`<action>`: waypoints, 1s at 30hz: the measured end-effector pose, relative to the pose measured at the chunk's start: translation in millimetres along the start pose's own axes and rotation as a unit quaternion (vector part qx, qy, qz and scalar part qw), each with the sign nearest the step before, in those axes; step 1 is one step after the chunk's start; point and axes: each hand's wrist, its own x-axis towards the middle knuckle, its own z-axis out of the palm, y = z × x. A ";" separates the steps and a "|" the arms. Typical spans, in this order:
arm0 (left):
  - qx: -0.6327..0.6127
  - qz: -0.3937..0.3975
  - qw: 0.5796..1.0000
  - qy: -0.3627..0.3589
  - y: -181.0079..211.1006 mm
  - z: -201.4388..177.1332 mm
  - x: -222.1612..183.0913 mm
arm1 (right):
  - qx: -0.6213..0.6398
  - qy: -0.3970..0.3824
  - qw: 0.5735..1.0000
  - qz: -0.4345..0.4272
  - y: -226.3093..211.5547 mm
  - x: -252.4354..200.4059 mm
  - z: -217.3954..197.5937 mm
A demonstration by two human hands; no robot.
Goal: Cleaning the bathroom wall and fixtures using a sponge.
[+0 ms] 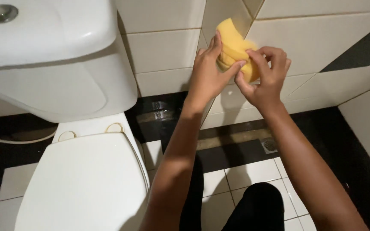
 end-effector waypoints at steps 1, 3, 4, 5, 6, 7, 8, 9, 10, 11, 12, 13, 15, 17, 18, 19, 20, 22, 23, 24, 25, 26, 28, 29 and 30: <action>0.010 -0.015 1.000 -0.020 -4.3 1.6 -5.7 | -0.001 -0.006 1.000 0.005 0.7 -10.2 4.6; 0.018 -0.028 0.999 -0.041 -18.6 10.0 -17.5 | -0.006 -0.013 1.000 0.009 7.5 -27.7 16.0; 0.002 -0.035 0.998 -0.046 -28.9 16.6 -24.4 | 0.012 0.016 1.000 -0.004 13.3 -35.6 23.0; -0.010 -0.044 0.998 -0.049 -39.7 21.0 -30.9 | 0.034 0.044 0.998 -0.018 18.0 -42.3 31.5; -0.011 -0.043 0.998 -0.049 -41.4 20.3 -34.1 | 0.033 0.044 0.998 -0.018 16.4 -46.4 33.2; -0.006 -0.048 0.997 -0.056 -43.1 20.1 -38.6 | 0.031 0.036 0.999 -0.012 14.6 -51.8 34.3; -0.002 -0.053 0.997 -0.063 -45.0 20.0 -43.6 | 0.029 0.028 0.999 -0.006 12.7 -57.6 35.5; -0.002 -0.053 0.997 -0.062 -46.9 22.9 -46.8 | 0.030 0.027 0.999 -0.007 10.8 -60.4 34.9; -0.005 -0.049 0.997 -0.058 -49.3 25.7 -50.4 | 0.025 0.026 0.999 -0.004 8.7 -63.5 34.8; -0.006 -0.047 0.998 -0.052 -53.4 26.8 -55.3 | 0.023 0.023 0.999 -0.001 5.2 -67.1 37.0; -0.004 -0.049 0.998 -0.049 -61.8 38.6 -55.6 | 0.026 0.022 0.999 -0.002 8.6 -68.3 34.9; -0.011 -0.041 0.998 -0.045 -72.7 45.3 -60.5 | 0.032 0.016 0.999 -0.003 7.2 -72.3 36.2; -0.005 -0.045 0.998 -0.038 -85.8 50.3 -66.9 | 0.055 0.005 0.998 -0.002 6.7 -80.1 43.1; -0.034 -0.005 0.999 -0.029 -84.3 52.6 -62.2 | 0.021 0.009 1.000 0.001 13.8 -83.3 48.2; -0.027 -0.009 0.999 -0.025 -83.1 43.5 -66.2 | 0.030 0.008 1.000 0.000 4.3 -82.9 49.8; -0.030 -0.018 0.999 -0.035 -80.2 40.5 -69.9 | 0.028 0.003 1.000 0.008 -1.5 -84.4 47.9; -0.033 -0.027 0.998 -0.046 -77.7 38.4 -73.1 | 0.026 -0.003 1.000 0.016 -6.3 -85.8 46.1; -0.024 -0.033 0.998 -0.050 -83.0 40.3 -83.1 | 0.029 -0.009 0.999 0.021 -11.2 -96.2 49.7; -0.017 -0.034 0.998 -0.056 -86.4 40.6 -87.7 | 0.029 -0.011 0.999 0.027 -14.1 -101.3 52.2; -0.015 -0.037 0.998 -0.056 -92.5 41.1 -93.5 | 0.031 -0.013 0.999 0.027 -13.8 -109.3 57.0; -0.025 -0.044 0.997 -0.065 -98.8 42.1 -99.2 | 0.031 -0.018 0.999 0.037 -13.0 -117.6 62.0; -0.034 -0.051 0.995 -0.074 -105.3 43.6 -104.5 | 0.031 -0.024 0.998 0.046 -11.6 -125.9 67.2; -0.035 -0.044 0.995 -0.078 -118.4 44.3 -110.8 | 0.033 -0.028 0.998 0.053 -15.4 -136.5 75.3; -0.040 -0.033 0.995 -0.081 -123.0 49.0 -113.5 | 0.030 -0.029 0.997 0.057 -14.8 -142.6 75.8; -0.048 -0.032 0.995 -0.084 -125.0 44.0 -117.4 | 0.023 -0.032 0.998 0.059 -19.1 -147.3 79.8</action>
